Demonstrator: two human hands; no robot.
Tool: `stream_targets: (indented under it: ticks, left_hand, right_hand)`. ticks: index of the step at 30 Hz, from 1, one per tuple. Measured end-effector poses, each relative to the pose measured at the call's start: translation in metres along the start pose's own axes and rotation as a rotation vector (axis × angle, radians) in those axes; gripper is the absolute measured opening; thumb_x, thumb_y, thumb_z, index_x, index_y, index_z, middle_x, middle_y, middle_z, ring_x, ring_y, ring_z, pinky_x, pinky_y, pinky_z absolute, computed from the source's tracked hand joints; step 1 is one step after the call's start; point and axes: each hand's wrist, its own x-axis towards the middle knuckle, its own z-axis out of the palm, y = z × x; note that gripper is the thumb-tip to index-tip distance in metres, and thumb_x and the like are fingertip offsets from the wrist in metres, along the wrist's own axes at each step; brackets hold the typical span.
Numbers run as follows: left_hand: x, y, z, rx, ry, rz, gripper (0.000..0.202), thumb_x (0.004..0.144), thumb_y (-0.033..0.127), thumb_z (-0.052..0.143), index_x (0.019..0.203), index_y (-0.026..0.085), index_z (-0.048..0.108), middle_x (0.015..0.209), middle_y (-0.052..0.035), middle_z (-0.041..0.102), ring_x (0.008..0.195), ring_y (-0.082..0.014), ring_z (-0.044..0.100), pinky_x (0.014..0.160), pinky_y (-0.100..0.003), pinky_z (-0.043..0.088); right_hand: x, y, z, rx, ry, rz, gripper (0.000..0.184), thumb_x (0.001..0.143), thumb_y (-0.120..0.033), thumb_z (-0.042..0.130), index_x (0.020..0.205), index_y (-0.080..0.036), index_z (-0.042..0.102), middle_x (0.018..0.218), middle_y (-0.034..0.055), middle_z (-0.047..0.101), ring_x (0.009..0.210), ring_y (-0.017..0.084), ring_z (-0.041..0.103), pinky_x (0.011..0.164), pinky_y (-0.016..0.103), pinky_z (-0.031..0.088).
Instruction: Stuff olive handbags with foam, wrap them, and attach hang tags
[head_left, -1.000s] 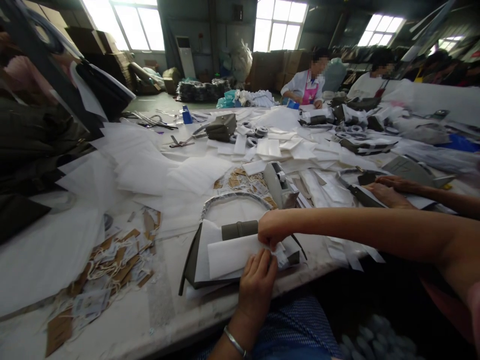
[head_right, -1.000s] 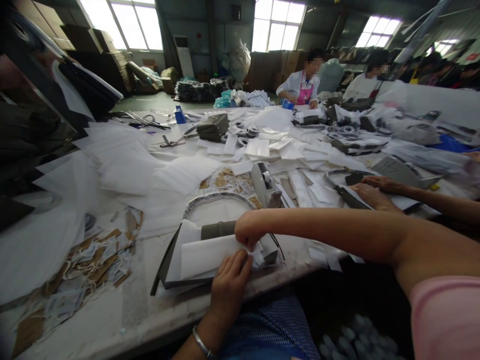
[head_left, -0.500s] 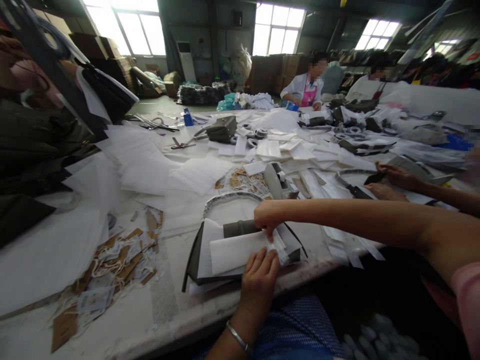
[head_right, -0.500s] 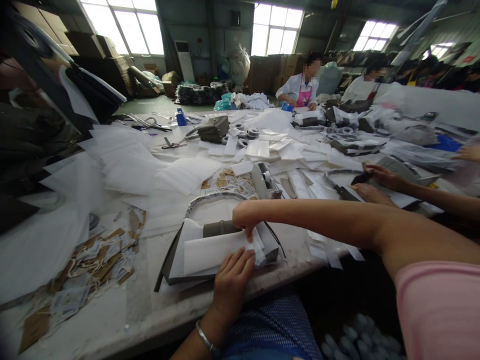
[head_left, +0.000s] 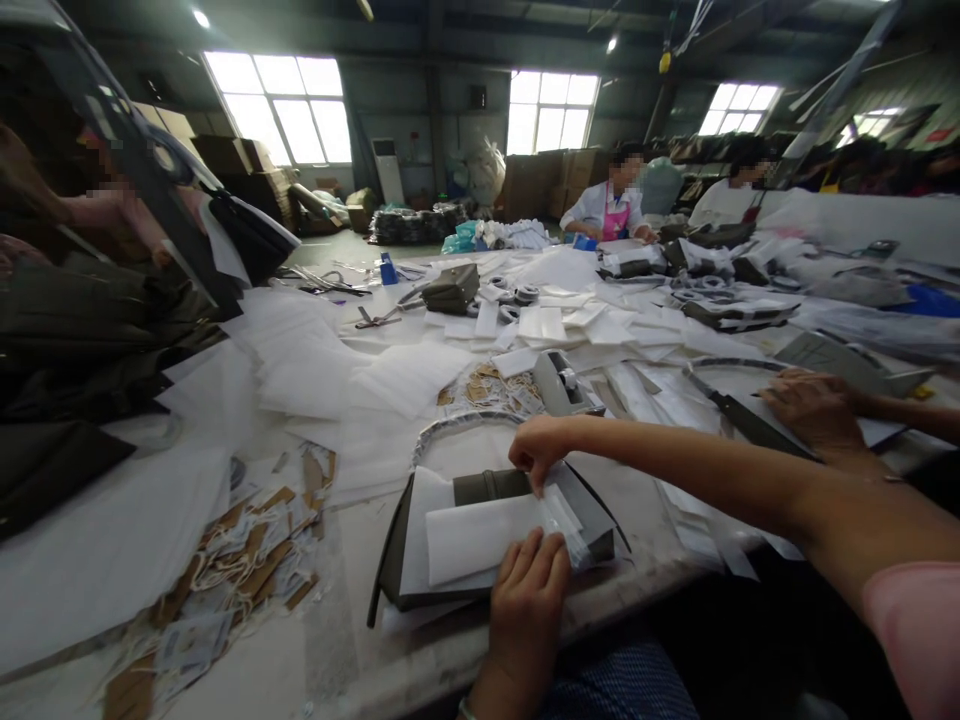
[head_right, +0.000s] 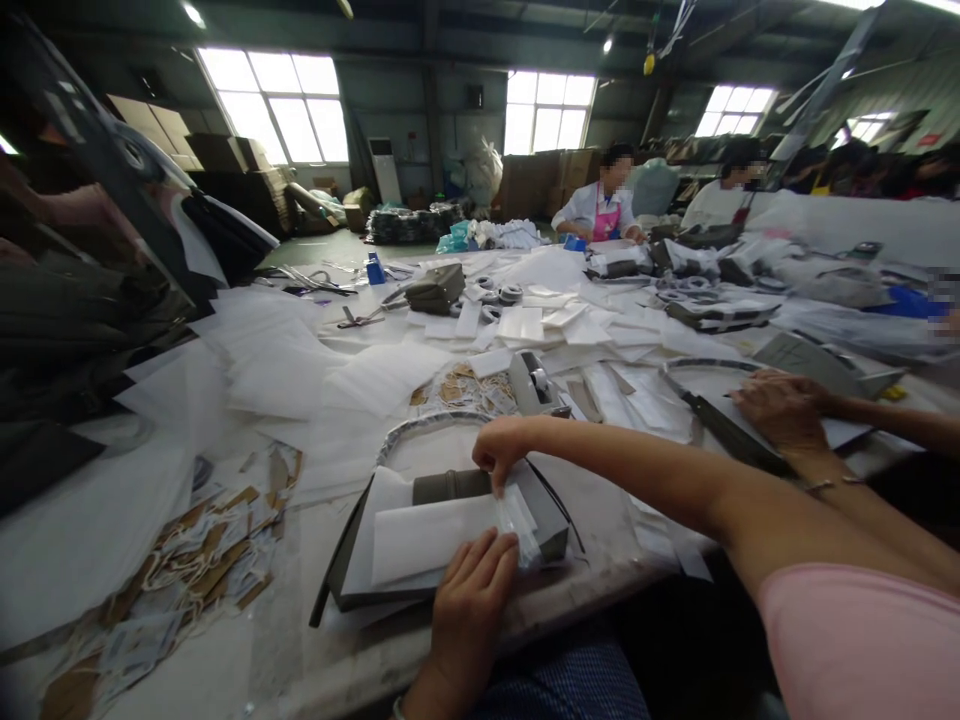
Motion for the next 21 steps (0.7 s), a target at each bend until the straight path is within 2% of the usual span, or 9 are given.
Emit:
stream_targets:
  ticks: [4,7,9,11,14,16,18,21]
  left_hand:
    - [-0.001,-0.001,0.002,0.015,0.023,0.01,0.027,0.1,0.019,0.043,0.111,0.024,0.067,0.119,0.0032,0.072,0.113,-0.0182,0.066,0.095,-0.034,0.057]
    - [-0.002,-0.002,0.002,0.025,0.031,0.015,0.027,0.101,0.02,0.042,0.11,0.025,0.068,0.12,0.0046,0.072,0.114,-0.0178,0.066,0.095,-0.034,0.056]
    - [-0.002,-0.001,0.003,0.025,0.036,0.016,0.029,0.101,0.02,0.04,0.111,0.025,0.068,0.12,0.0045,0.072,0.114,-0.0179,0.066,0.097,-0.033,0.055]
    - [-0.004,-0.001,0.007,0.02,0.061,0.014,0.033,0.102,0.019,0.037,0.113,0.026,0.068,0.121,0.0049,0.072,0.114,-0.0176,0.066,0.098,-0.032,0.053]
    - [-0.009,-0.006,0.013,0.023,0.113,0.021,0.036,0.101,0.014,0.037,0.115,0.025,0.068,0.12,0.0053,0.072,0.111,-0.0173,0.067,0.096,-0.03,0.052]
    - [-0.012,-0.012,0.016,0.045,0.094,0.075,0.038,0.097,0.008,0.041,0.119,0.023,0.067,0.121,0.0035,0.072,0.11,-0.0178,0.068,0.094,-0.029,0.051]
    - [-0.012,-0.021,0.018,0.072,0.067,0.167,0.044,0.091,0.001,0.043,0.122,0.021,0.065,0.121,0.0017,0.072,0.109,-0.0182,0.068,0.09,-0.029,0.052]
    - [-0.01,-0.031,0.023,0.105,0.101,0.264,0.047,0.086,-0.005,0.043,0.118,0.019,0.066,0.113,0.0002,0.075,0.104,-0.0188,0.07,0.083,-0.029,0.053]
  right_hand:
    - [-0.002,0.011,-0.001,0.073,0.09,0.061,0.03,0.066,-0.044,0.084,0.082,-0.02,0.074,0.072,-0.0044,0.07,0.062,0.011,0.059,0.056,0.021,0.033]
    - [-0.017,0.013,-0.006,0.085,0.267,0.159,0.02,0.08,-0.031,0.074,0.092,-0.015,0.076,0.09,0.0072,0.075,0.082,0.019,0.066,0.07,0.025,0.042]
    - [-0.033,0.007,-0.001,0.092,0.398,0.211,0.028,0.089,-0.031,0.063,0.108,-0.013,0.073,0.111,0.0149,0.072,0.101,0.025,0.065,0.084,0.031,0.044]
    - [-0.049,-0.004,0.015,0.11,0.46,0.209,0.042,0.091,-0.038,0.062,0.125,-0.014,0.066,0.127,0.0155,0.066,0.115,0.026,0.061,0.097,0.034,0.042]
    - [-0.061,-0.023,0.05,0.161,0.439,0.157,0.072,0.076,-0.051,0.076,0.135,-0.014,0.059,0.136,0.0153,0.061,0.132,0.031,0.05,0.11,0.038,0.036]
    - [-0.059,-0.03,0.066,0.211,0.425,0.148,0.079,0.07,-0.056,0.079,0.136,-0.015,0.059,0.139,0.0157,0.058,0.138,0.033,0.041,0.114,0.044,0.032]
    - [-0.055,-0.03,0.071,0.246,0.404,0.172,0.079,0.069,-0.06,0.078,0.134,-0.019,0.061,0.138,0.0142,0.058,0.139,0.034,0.04,0.113,0.048,0.032]
    - [-0.048,-0.025,0.058,0.246,0.301,0.225,0.082,0.064,-0.066,0.077,0.132,-0.023,0.063,0.136,0.0132,0.059,0.135,0.037,0.043,0.109,0.052,0.037]
